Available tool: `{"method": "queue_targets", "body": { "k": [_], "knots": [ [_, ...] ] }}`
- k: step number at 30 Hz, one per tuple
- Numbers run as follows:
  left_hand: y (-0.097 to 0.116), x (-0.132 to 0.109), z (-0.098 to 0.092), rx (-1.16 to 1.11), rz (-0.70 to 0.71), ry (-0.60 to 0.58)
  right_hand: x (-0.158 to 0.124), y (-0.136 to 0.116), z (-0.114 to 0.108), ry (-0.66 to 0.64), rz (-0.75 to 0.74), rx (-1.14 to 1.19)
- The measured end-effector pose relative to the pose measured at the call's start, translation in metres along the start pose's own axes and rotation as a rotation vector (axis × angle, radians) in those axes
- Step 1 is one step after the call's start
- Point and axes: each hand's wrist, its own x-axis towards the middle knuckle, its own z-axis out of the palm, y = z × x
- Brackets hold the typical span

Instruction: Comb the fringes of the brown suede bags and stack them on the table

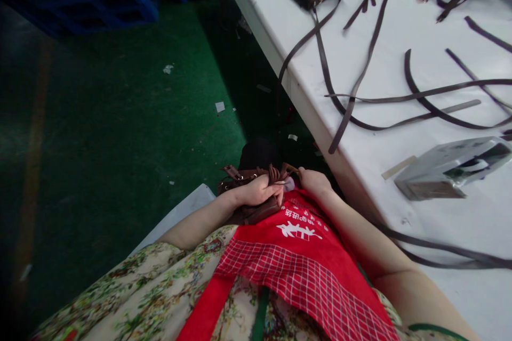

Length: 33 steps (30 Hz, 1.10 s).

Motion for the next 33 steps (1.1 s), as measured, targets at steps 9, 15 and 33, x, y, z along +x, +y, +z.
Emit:
{"method": "queue_targets", "body": {
  "k": [9,15,33],
  "knots": [
    [-0.008,0.006,-0.007,-0.234,-0.042,-0.011,-0.047,-0.006,-0.033,0.329,-0.294,0.273],
    [-0.005,0.004,-0.004,-0.279,-0.044,-0.051,-0.053,-0.027,-0.031,0.209,-0.303,0.042],
    [-0.008,0.000,-0.003,-0.272,0.030,-0.031,-0.010,0.019,-0.008,0.058,0.053,0.130]
  ]
}}
